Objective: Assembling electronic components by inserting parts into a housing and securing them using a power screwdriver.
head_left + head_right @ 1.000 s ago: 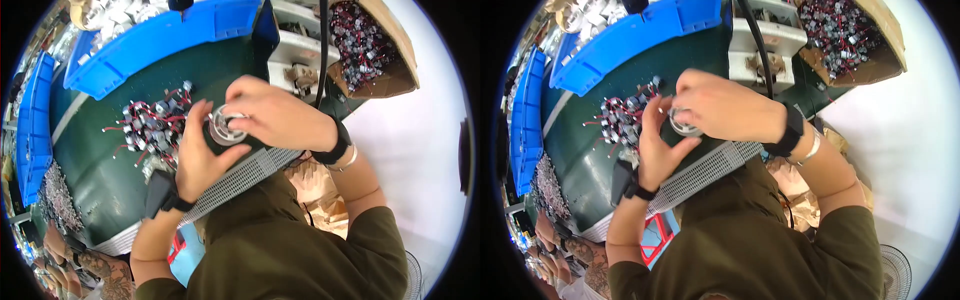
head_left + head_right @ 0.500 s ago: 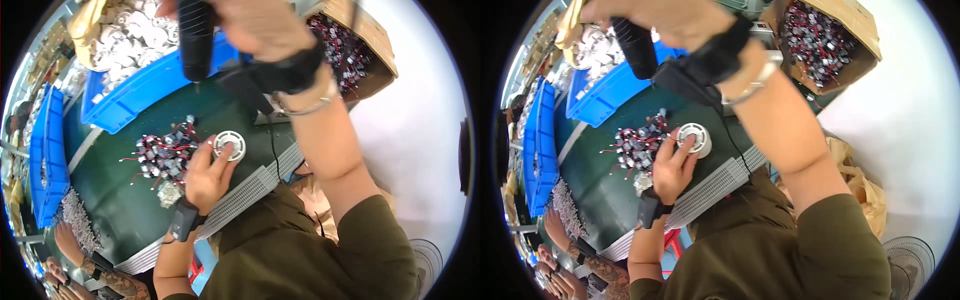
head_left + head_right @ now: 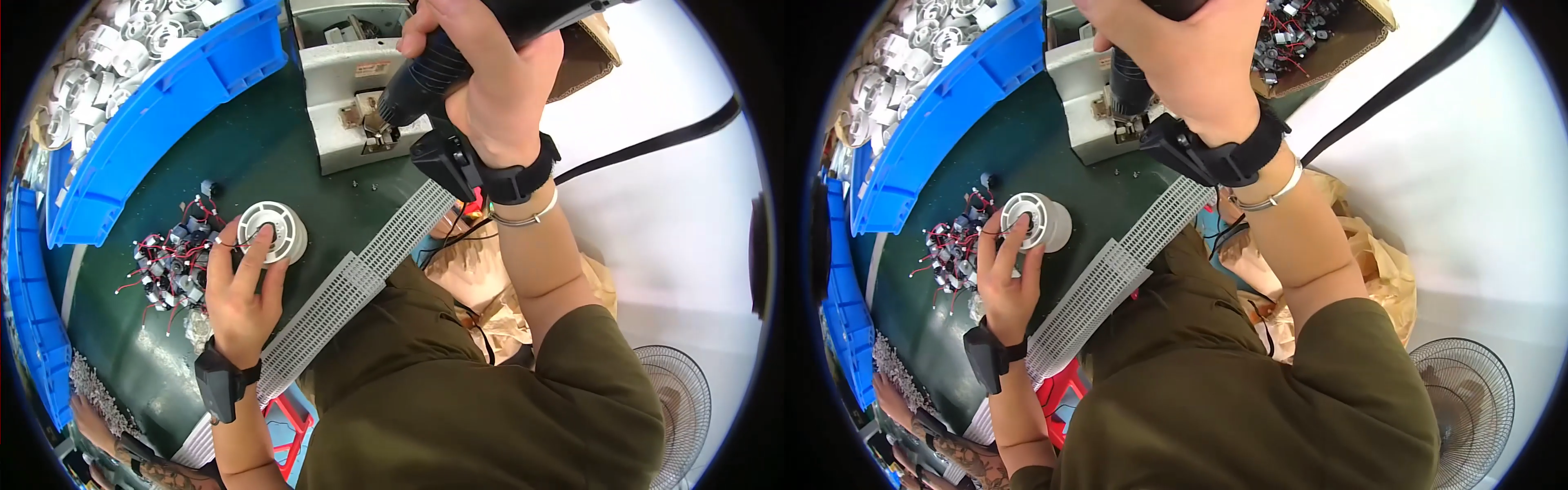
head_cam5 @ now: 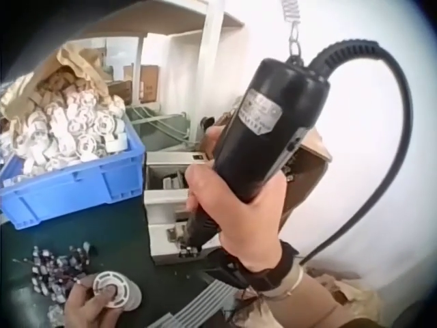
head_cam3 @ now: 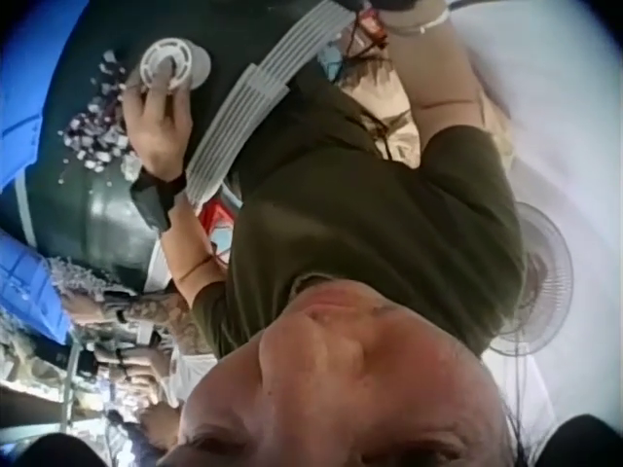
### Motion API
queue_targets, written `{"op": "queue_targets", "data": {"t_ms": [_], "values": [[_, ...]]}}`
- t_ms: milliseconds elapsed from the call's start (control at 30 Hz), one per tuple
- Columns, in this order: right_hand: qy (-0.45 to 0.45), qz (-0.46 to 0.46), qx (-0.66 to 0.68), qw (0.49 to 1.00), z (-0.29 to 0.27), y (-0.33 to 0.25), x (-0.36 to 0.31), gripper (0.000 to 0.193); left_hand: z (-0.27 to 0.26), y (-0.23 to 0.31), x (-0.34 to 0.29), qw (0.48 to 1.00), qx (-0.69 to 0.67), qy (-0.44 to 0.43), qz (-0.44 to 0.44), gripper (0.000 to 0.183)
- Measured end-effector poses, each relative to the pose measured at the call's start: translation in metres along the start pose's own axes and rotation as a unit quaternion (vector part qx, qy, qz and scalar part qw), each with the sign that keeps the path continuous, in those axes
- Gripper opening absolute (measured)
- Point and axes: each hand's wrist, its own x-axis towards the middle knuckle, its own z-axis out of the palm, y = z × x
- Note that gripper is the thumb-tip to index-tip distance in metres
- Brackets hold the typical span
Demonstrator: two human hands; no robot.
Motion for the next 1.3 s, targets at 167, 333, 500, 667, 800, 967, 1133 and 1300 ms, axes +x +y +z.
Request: {"op": "queue_targets", "data": {"t_ms": [167,333,500,667,800,967,1133,1300], "values": [[-0.012,-0.006,0.021,1.000,-0.002,0.008,-0.004,0.039,0.001,-0.002,-0.001,1.000,0.001,0.002,0.019,0.041],[-0.153,-0.195,0.144,0.958,-0.013,0.037,0.008,0.040,0.002,-0.005,-0.002,0.999,-0.022,0.011,0.029,0.044],[-0.010,0.018,0.007,1.000,-0.005,0.014,-0.007,0.041,0.004,-0.006,-0.002,0.999,-0.023,0.013,0.034,0.045],[-0.020,0.033,-0.010,0.999,-0.001,0.008,-0.012,0.042,0.002,-0.006,-0.003,0.999,-0.026,0.016,0.031,0.045],[0.011,0.106,-0.016,0.994,0.004,-0.001,-0.020,0.042,-0.001,-0.004,-0.001,0.999,0.024,0.026,0.022,0.044],[-0.074,0.028,0.188,0.979,0.034,-0.003,-0.019,0.042,-0.003,-0.003,0.004,0.998,0.041,0.028,0.047,0.038],[-0.108,0.067,0.172,0.977,0.061,-0.004,-0.022,0.043,-0.005,0.002,0.007,0.998,0.036,0.036,0.040,0.037],[-0.143,0.102,0.141,0.974,0.082,0.000,-0.029,0.043,-0.002,-0.002,0.003,0.997,0.037,0.042,0.048,0.036]]}}
